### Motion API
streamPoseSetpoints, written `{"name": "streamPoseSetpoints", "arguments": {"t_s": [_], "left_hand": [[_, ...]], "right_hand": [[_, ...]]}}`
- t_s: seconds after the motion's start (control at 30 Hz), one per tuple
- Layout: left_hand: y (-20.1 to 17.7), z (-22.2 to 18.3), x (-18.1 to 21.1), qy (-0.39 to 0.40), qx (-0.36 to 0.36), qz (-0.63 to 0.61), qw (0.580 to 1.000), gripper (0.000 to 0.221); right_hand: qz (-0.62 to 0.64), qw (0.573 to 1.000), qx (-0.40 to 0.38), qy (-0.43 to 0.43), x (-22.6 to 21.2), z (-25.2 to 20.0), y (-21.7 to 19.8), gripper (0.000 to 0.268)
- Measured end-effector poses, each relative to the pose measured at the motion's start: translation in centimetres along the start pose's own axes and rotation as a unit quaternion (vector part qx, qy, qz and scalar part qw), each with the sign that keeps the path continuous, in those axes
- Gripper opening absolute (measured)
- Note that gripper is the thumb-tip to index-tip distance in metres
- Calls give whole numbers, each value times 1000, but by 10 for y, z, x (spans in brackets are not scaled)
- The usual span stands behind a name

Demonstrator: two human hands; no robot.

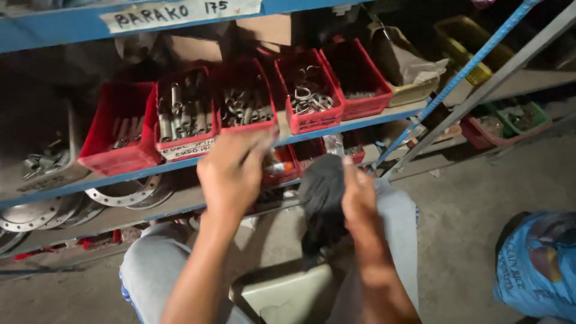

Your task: Sorting and examining small motorcycle parts from storage bins

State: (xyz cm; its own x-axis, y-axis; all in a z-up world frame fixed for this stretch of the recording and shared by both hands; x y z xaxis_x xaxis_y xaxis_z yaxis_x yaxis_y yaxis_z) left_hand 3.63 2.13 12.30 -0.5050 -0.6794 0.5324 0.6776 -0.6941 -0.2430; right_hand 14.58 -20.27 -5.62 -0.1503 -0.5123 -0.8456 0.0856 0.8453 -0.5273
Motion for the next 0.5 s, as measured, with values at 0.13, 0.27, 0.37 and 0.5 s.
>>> {"name": "streamPoseSetpoints", "arguments": {"t_s": [0.13, 0.27, 0.37, 0.5], "left_hand": [[53, 55, -51, 41, -28, 47, 998, 11], [119, 92, -133, -24, -121, 150, 981, 14], [153, 109, -150, -137, -209, 191, 949, 21], [158, 100, -167, -49, -245, 181, 951, 34]], "right_hand": [[150, 987, 30, -50, -84, -41, -30, 49], [267, 961, -37, -58, -49, -18, -29, 41], [352, 929, -105, -34, -17, 3, -23, 37], [-129, 922, 102, -352, 71, 55, -13, 41]]}}
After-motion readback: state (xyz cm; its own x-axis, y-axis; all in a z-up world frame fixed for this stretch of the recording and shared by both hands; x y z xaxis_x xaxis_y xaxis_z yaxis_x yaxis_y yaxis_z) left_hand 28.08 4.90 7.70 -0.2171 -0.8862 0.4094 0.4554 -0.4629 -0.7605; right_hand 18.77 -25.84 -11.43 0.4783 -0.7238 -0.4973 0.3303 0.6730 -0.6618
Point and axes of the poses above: each hand's wrist, its own z-axis towards the middle knuckle, its own y-axis out of the palm, x = y × z, the point moved 3 cm from there along z, towards the middle knuckle, and after that the axes turned 13 degrees about -z, right-handed, at the moved point
